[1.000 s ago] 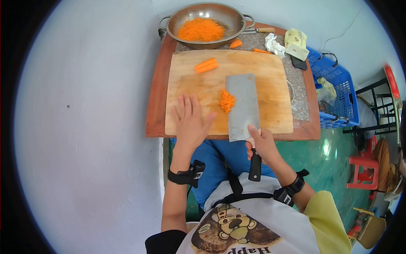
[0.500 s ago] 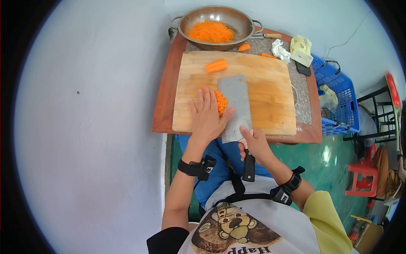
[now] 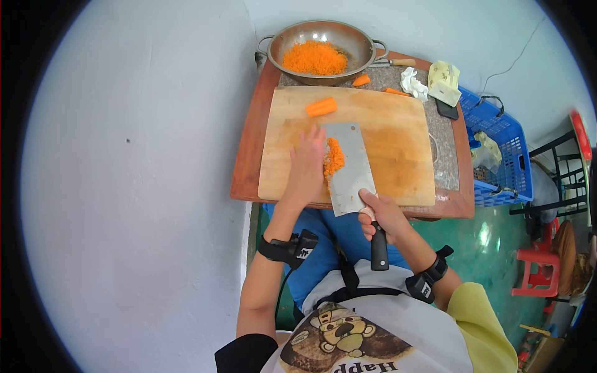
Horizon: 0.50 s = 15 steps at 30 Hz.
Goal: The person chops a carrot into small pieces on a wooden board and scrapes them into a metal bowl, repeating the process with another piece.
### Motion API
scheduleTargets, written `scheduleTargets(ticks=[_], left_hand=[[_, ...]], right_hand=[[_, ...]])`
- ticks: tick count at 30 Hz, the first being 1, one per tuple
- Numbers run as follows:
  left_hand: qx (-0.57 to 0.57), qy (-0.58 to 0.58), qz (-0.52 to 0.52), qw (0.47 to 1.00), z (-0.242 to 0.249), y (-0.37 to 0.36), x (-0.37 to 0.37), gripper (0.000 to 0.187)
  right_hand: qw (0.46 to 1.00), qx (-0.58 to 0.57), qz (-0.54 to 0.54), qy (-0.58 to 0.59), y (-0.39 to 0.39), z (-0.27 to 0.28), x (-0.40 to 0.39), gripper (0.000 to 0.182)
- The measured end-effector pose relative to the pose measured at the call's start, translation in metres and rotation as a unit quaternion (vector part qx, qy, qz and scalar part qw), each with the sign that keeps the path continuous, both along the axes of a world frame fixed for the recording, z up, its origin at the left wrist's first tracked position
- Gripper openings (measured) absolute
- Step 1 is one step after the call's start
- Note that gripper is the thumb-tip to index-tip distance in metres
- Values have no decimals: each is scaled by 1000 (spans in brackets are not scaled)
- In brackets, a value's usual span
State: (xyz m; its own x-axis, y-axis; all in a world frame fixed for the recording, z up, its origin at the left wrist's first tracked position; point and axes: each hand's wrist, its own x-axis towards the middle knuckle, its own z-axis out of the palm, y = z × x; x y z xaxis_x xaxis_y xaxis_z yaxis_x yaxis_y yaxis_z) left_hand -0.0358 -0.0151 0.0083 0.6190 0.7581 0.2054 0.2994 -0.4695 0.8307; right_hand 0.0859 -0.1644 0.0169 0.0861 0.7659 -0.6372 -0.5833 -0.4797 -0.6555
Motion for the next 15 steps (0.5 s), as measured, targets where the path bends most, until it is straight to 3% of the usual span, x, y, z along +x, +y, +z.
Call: scheduleTargets(ticks=[1,3,8,12,13,15], left_hand=[[3,0,-1,1000,9,3,0,60],[-145,-130,61,979,29,13,3,45],[-175,-174,93,965,59,58,26,42],[-191,-171,106,961,82,118,63,45],[-179,-177,103,962,72,139,77,45],[50,-97,110,988,53,181,107,55]], right_hand=[[1000,3,-1,0,-1,4,4,32],[1000,13,16,11,1,19,16,27],[997,57,20,-45,52,61,74,31],[967,98,21,-236,137,100,121,31],[964,110,19,-241,159,104,131,31],[880,101,104,-452,201,103,149,22]])
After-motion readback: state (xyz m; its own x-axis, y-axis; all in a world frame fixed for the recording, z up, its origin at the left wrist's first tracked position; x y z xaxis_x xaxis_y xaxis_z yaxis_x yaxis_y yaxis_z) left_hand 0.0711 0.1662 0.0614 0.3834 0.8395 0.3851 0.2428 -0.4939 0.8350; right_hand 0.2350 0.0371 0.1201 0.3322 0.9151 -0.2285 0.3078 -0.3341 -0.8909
